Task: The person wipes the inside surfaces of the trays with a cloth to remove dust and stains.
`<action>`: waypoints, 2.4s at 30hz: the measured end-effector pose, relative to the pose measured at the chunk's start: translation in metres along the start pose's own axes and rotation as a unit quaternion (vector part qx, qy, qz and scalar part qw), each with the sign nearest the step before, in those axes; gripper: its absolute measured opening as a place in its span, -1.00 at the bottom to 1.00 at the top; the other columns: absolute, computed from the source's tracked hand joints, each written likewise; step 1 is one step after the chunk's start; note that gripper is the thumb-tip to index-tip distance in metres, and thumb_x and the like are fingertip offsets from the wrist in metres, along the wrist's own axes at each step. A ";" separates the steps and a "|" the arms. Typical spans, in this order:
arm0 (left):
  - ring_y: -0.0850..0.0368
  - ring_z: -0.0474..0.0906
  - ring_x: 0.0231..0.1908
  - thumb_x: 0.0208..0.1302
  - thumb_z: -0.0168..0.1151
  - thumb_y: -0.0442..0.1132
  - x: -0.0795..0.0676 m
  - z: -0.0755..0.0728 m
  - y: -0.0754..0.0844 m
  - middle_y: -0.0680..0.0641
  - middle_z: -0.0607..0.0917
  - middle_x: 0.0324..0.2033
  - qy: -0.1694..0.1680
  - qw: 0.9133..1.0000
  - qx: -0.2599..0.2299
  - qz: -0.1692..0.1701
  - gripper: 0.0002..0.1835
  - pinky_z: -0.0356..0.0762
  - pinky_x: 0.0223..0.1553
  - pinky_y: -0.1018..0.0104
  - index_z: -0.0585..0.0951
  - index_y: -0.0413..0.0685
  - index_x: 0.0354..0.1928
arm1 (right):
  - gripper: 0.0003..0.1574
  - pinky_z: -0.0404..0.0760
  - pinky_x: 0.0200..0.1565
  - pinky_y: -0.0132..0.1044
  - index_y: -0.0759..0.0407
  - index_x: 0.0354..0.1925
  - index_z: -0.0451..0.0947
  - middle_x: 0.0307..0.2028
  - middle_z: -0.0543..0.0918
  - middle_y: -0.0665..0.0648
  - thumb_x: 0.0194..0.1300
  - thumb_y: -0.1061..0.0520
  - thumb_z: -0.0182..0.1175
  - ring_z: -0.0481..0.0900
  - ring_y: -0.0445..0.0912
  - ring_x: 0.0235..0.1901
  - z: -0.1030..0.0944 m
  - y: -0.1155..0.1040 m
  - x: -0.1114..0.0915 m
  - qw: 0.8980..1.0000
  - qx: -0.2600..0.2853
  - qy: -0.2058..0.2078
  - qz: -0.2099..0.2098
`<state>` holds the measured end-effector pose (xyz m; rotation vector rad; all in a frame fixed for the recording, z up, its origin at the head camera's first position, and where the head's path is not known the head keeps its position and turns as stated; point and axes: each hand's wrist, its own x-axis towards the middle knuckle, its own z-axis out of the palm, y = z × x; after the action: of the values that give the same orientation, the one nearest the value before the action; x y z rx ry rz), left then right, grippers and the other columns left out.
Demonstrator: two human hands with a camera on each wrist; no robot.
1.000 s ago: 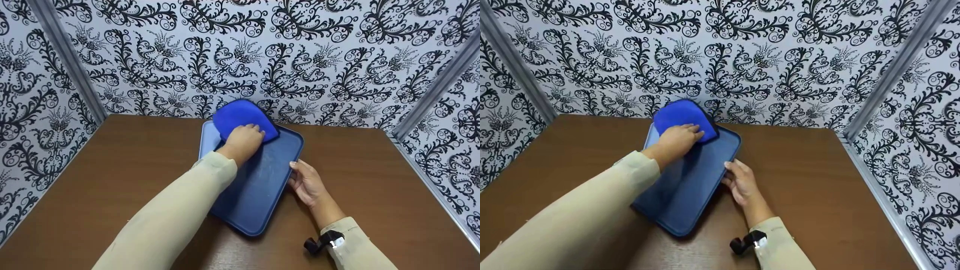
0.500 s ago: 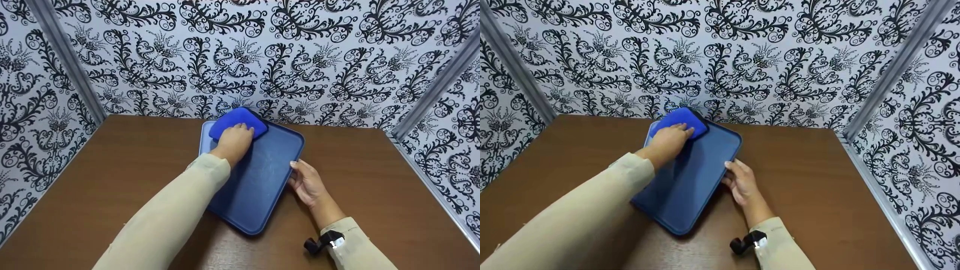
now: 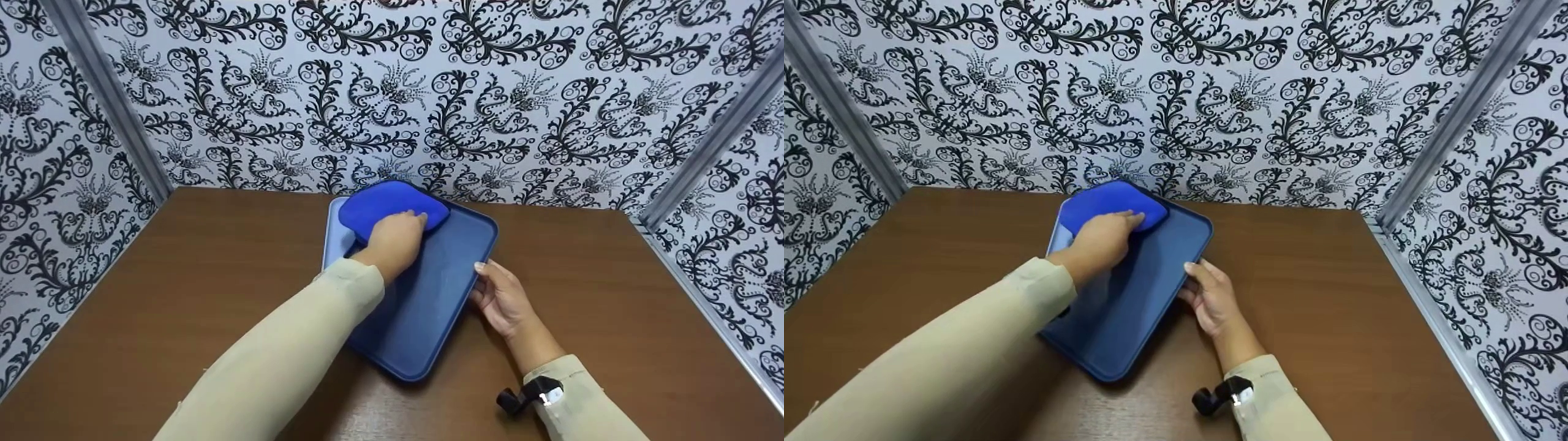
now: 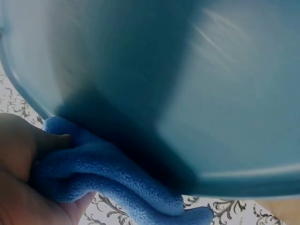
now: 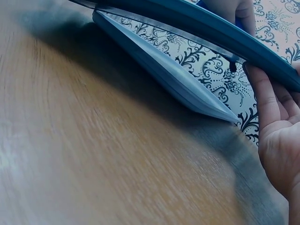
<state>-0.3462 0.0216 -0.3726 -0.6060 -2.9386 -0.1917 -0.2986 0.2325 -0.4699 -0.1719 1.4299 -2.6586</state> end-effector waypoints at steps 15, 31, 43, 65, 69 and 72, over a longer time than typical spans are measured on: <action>-0.04 0.44 0.46 0.62 -0.08 -0.25 -0.009 0.005 0.036 -0.13 0.51 0.45 -0.036 0.999 -0.015 0.029 -0.51 0.43 0.46 0.07 0.42 0.06 0.51 | -0.58 0.77 -0.23 -0.33 0.11 -0.15 0.66 -0.33 0.80 0.01 0.58 0.30 -0.15 0.79 -0.17 -0.31 -0.001 -0.001 0.000 1.000 0.001 -0.003 0.002; 0.01 0.51 0.40 0.59 -0.01 -0.25 -0.024 0.013 0.054 -0.11 0.60 0.36 0.002 0.993 0.045 0.111 -0.56 0.59 0.32 0.10 0.56 0.11 0.41 | -0.56 0.79 -0.18 -0.34 0.12 -0.06 0.66 -0.22 0.82 0.04 0.61 0.28 -0.18 0.80 -0.17 -0.24 -0.003 -0.002 0.000 0.999 0.026 -0.040 0.006; 0.02 0.35 0.51 0.61 -0.04 -0.21 -0.025 0.008 0.025 -0.08 0.43 0.51 -0.019 0.972 0.117 0.204 -0.51 0.46 0.44 0.06 0.45 0.21 0.49 | -0.58 0.80 -0.16 -0.32 0.14 -0.03 0.69 -0.18 0.83 0.08 0.60 0.28 -0.14 0.82 -0.13 -0.21 -0.005 -0.003 0.001 0.999 0.032 -0.014 0.007; -0.05 0.40 0.49 0.59 -0.07 -0.26 -0.025 0.004 -0.017 -0.13 0.48 0.47 -0.008 0.976 0.121 0.181 -0.52 0.43 0.46 0.01 0.51 0.10 0.45 | -0.59 0.78 -0.17 -0.33 0.11 -0.14 0.67 -0.29 0.81 0.02 0.59 0.28 -0.15 0.80 -0.16 -0.28 -0.007 -0.003 0.000 0.999 0.038 -0.014 -0.009; -0.08 0.38 0.49 0.60 -0.09 -0.27 -0.023 0.005 -0.025 -0.17 0.47 0.47 -0.013 0.981 0.108 0.163 -0.52 0.41 0.47 0.01 0.51 0.07 0.45 | -0.58 0.78 -0.17 -0.33 0.11 -0.12 0.68 -0.28 0.81 0.03 0.59 0.28 -0.15 0.80 -0.16 -0.28 -0.007 -0.003 0.000 0.999 0.040 -0.012 -0.011; -0.11 0.36 0.50 0.61 -0.12 -0.28 -0.022 0.007 -0.029 -0.19 0.45 0.48 -0.022 0.984 0.104 0.140 -0.52 0.40 0.48 -0.01 0.49 0.07 0.47 | -0.59 0.78 -0.17 -0.32 0.12 -0.11 0.68 -0.27 0.82 0.05 0.59 0.28 -0.14 0.80 -0.15 -0.27 -0.007 -0.003 0.000 0.999 0.045 -0.012 -0.013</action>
<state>-0.3389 -0.0123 -0.3853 -0.9870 -2.8195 0.1579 -0.3002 0.2399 -0.4718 -0.2139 1.3062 -2.7258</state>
